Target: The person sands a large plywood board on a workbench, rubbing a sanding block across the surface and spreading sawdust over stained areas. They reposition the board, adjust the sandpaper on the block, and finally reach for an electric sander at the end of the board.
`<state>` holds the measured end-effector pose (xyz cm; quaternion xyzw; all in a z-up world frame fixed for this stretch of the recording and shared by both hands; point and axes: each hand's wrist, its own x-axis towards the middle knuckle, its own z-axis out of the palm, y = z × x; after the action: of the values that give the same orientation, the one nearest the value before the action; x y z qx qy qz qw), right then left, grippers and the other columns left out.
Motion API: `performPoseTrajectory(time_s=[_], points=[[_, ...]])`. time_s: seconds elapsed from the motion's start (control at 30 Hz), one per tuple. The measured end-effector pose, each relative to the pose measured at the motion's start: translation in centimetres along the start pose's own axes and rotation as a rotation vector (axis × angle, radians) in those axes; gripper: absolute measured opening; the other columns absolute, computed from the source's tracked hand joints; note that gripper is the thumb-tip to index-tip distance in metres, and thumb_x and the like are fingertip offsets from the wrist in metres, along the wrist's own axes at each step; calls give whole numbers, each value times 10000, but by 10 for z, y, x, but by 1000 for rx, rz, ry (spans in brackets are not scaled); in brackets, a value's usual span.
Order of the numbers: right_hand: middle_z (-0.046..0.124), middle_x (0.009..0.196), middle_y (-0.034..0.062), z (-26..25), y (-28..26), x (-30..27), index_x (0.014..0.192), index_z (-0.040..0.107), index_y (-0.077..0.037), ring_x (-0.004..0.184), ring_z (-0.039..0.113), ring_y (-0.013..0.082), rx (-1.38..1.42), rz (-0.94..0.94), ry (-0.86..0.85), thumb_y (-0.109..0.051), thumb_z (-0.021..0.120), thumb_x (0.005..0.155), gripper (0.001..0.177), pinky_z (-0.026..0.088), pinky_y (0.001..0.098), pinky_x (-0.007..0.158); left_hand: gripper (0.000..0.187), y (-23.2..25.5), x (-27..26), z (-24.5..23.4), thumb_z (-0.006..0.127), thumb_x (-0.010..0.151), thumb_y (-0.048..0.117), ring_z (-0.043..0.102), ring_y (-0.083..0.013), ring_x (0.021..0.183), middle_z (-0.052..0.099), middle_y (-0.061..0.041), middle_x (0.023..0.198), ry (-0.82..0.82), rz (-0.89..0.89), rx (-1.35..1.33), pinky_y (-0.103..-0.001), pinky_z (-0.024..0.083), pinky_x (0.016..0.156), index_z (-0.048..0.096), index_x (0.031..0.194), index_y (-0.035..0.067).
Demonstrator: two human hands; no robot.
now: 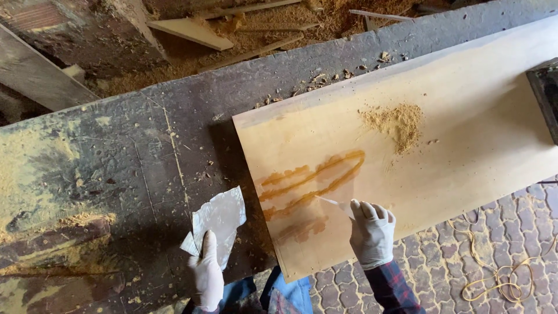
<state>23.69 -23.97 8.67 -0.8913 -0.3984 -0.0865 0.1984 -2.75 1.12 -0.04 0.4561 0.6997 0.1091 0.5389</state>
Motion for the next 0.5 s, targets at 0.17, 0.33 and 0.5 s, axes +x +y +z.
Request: performPoseTrajectory(time_s=[0.17,0.33,0.5], points=[[636,1120,55,1,-1,0,1241,650,-86,1042,608,303,-79,11,-38,-24,740,766,487,462,496,893,793,-21,12,-2,602,882,694,456,-246,1277,464,-104,1303,-11,-47,189,-405,301,1099,603,1415,106],[636,1126,51,-6,8,-12,1254,671,-91,1026,600,279,-49,86,-94,-35,735,848,415,451,464,877,672,-94,50,-21,390,1036,578,454,-206,1266,544,-70,1406,-157,437,385,-385,295,1114,518,1516,126],[630,1181,59,-8,-23,-40,1251,677,-103,1057,594,292,-98,43,-89,-45,733,827,432,446,474,900,541,8,-10,-7,667,1011,484,553,-207,1201,620,-113,1256,-9,-144,51,-351,413,1036,512,1327,73]])
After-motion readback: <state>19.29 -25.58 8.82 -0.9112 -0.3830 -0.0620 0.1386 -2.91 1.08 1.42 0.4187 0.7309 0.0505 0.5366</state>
